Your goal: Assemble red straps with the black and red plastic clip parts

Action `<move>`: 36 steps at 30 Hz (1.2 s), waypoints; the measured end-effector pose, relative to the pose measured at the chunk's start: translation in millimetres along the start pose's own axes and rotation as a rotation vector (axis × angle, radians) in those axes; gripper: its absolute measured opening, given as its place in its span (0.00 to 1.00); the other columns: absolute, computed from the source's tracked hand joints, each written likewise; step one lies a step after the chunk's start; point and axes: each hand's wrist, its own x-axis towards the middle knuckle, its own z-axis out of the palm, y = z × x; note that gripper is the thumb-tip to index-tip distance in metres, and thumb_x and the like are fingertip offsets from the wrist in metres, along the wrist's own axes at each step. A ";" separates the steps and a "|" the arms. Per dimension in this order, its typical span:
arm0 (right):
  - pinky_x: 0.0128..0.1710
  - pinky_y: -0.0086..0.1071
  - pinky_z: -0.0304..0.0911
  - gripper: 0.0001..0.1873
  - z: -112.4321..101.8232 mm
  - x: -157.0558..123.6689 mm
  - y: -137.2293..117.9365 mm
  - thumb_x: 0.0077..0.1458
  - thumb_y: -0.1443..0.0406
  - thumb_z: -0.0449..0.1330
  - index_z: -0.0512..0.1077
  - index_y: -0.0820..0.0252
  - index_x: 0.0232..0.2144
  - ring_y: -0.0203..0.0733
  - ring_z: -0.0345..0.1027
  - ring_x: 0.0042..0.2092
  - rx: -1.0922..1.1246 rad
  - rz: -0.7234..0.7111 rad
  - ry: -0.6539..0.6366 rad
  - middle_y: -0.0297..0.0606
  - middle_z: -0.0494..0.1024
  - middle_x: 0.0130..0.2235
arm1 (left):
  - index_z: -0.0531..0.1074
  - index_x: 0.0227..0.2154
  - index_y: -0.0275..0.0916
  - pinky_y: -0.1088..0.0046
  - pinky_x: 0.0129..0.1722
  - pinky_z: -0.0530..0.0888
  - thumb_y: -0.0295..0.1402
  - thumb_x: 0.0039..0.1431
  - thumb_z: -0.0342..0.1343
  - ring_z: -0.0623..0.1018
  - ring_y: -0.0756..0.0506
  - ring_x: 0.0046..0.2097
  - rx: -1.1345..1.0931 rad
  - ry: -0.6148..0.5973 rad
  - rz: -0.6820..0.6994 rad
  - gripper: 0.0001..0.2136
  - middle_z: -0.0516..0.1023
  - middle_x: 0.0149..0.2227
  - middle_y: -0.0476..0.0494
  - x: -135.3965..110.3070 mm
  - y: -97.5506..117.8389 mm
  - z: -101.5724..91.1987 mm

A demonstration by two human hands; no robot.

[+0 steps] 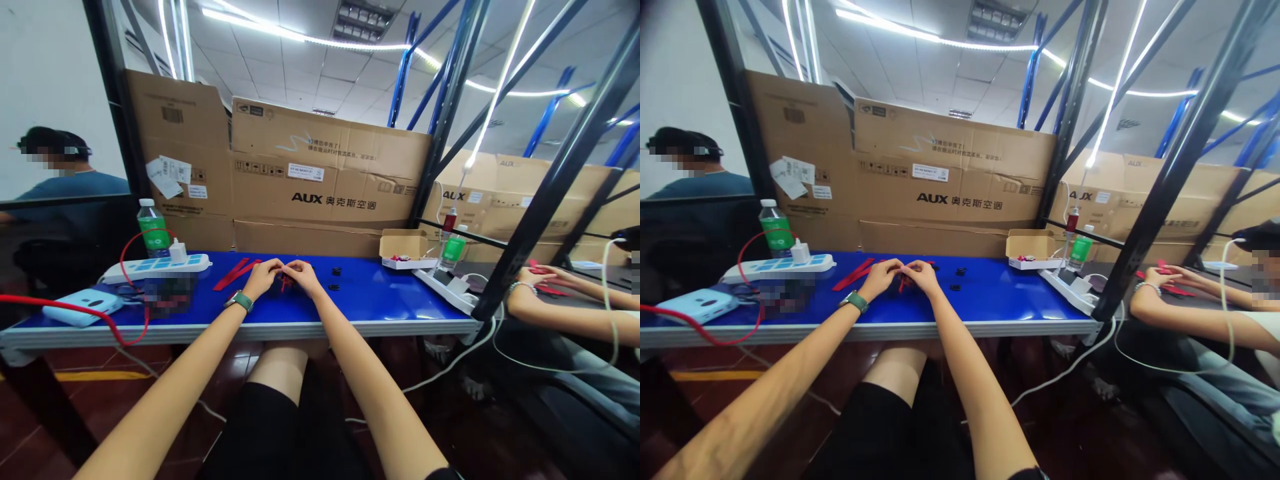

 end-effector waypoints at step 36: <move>0.35 0.30 0.69 0.25 -0.6 4.3 1.4 0.45 0.54 0.70 0.70 0.55 0.44 0.38 0.71 0.34 0.004 -0.151 0.108 0.32 0.76 0.33 | 0.75 0.42 0.36 0.56 0.54 0.75 0.47 0.42 0.72 0.81 0.38 0.48 -0.396 -0.052 -0.159 0.27 0.82 0.46 0.36 0.9 -8.9 9.7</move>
